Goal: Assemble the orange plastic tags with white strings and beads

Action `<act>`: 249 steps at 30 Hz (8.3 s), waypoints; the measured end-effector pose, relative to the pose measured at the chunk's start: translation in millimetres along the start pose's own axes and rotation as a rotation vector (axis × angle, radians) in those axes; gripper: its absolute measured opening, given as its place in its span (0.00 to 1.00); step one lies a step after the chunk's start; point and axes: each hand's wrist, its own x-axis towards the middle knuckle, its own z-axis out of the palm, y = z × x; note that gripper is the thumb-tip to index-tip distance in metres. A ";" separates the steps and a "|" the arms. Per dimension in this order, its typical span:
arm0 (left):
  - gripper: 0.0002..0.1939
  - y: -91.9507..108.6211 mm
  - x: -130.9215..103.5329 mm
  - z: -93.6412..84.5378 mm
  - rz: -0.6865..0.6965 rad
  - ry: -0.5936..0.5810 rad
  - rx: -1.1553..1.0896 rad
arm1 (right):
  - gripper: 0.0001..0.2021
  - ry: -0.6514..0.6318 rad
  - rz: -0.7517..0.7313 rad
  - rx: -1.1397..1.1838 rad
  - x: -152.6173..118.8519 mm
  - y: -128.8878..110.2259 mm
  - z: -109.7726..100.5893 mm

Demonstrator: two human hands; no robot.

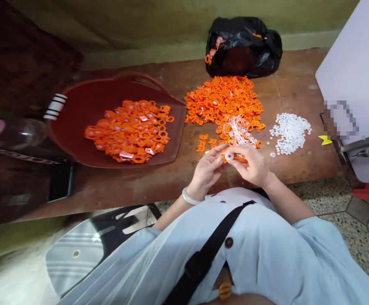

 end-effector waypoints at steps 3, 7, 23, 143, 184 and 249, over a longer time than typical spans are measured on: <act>0.29 1.8 -1.4 1.3 -0.021 -0.019 -0.022 | 0.16 -0.047 -0.136 -0.069 5.3 -5.7 -3.2; 0.27 3.9 -2.5 1.9 -0.066 -0.037 -0.053 | 0.17 -0.093 -0.172 -0.092 8.0 -7.9 -6.7; 0.22 9.2 -2.4 -4.5 -0.183 -0.175 -0.001 | 0.12 -0.297 -0.160 0.021 14.7 -5.3 -21.2; 0.21 12.7 -28.1 14.3 -0.100 0.174 0.111 | 0.15 -0.343 0.212 0.019 8.2 -5.7 -6.3; 0.03 -13.2 -15.7 13.3 -0.092 0.249 -0.283 | 0.10 -0.127 0.540 0.321 -17.4 11.2 6.7; 0.18 -23.6 -21.9 -36.1 -0.276 0.217 0.074 | 0.07 -0.189 0.435 0.132 -39.1 22.0 -4.5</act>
